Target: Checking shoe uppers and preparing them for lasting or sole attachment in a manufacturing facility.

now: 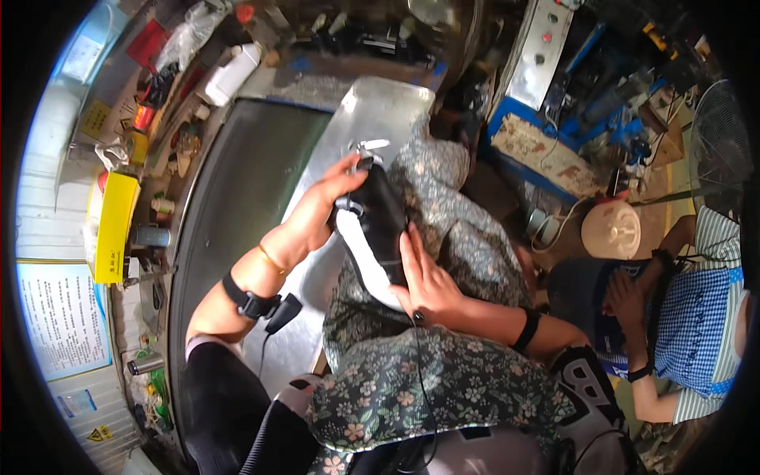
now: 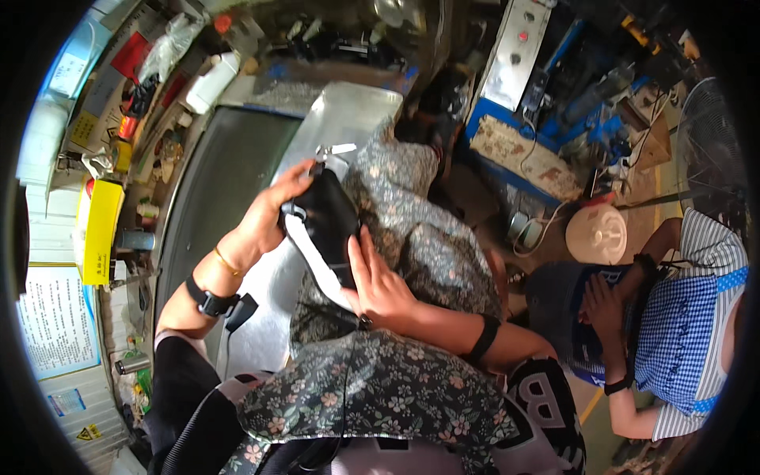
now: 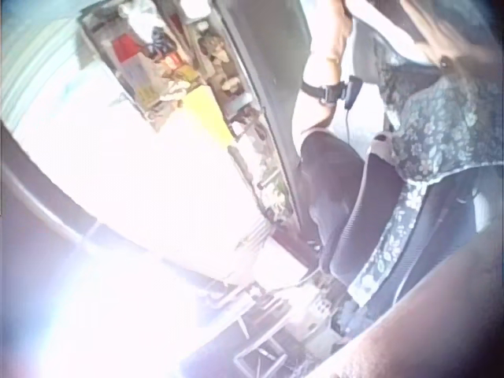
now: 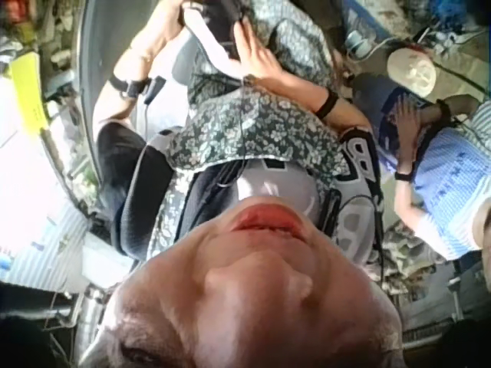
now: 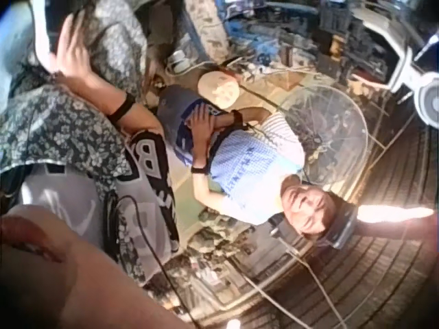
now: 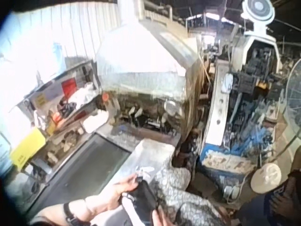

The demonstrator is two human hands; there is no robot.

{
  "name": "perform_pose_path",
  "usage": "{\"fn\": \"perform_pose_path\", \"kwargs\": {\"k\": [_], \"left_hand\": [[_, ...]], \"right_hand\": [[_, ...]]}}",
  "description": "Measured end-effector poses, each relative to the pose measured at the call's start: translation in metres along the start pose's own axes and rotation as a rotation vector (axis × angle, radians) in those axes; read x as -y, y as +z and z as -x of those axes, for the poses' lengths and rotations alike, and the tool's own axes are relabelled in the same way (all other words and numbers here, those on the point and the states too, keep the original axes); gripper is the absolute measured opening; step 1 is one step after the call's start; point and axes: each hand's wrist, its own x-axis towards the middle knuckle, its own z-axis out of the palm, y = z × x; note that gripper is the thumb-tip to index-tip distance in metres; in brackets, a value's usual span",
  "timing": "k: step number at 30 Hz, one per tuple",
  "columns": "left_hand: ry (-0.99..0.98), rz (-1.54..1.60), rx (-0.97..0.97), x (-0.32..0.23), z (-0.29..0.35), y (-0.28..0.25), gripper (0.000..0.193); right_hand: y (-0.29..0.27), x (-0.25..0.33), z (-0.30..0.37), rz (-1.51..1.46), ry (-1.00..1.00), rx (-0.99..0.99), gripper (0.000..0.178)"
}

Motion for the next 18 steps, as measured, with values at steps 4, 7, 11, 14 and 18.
{"fn": "perform_pose_path", "kwargs": {"k": [4,7,11,14,18], "left_hand": [[-0.400,-0.314,0.233,-0.019,0.006,-0.061,0.059],[-0.357,-0.315,0.115,-0.010,0.019,-0.092,0.060],[-0.255,0.191,-0.001,0.013,0.059,-0.119,0.037],[-0.155,0.342,-0.218,0.013,0.078,-0.161,0.031],[0.100,0.290,-0.308,-0.060,0.038,-0.167,0.031]], "right_hand": [[-0.016,0.001,-0.008,-0.119,-0.167,0.140,0.109],[-0.025,-0.003,-0.025,-0.114,-0.253,0.292,0.112],[-0.045,-0.031,-0.043,-0.597,0.059,0.203,0.056],[-0.033,-0.071,-0.036,-0.665,0.174,0.013,0.037],[-0.028,-0.093,-0.030,-0.964,0.414,0.063,0.029]]}}
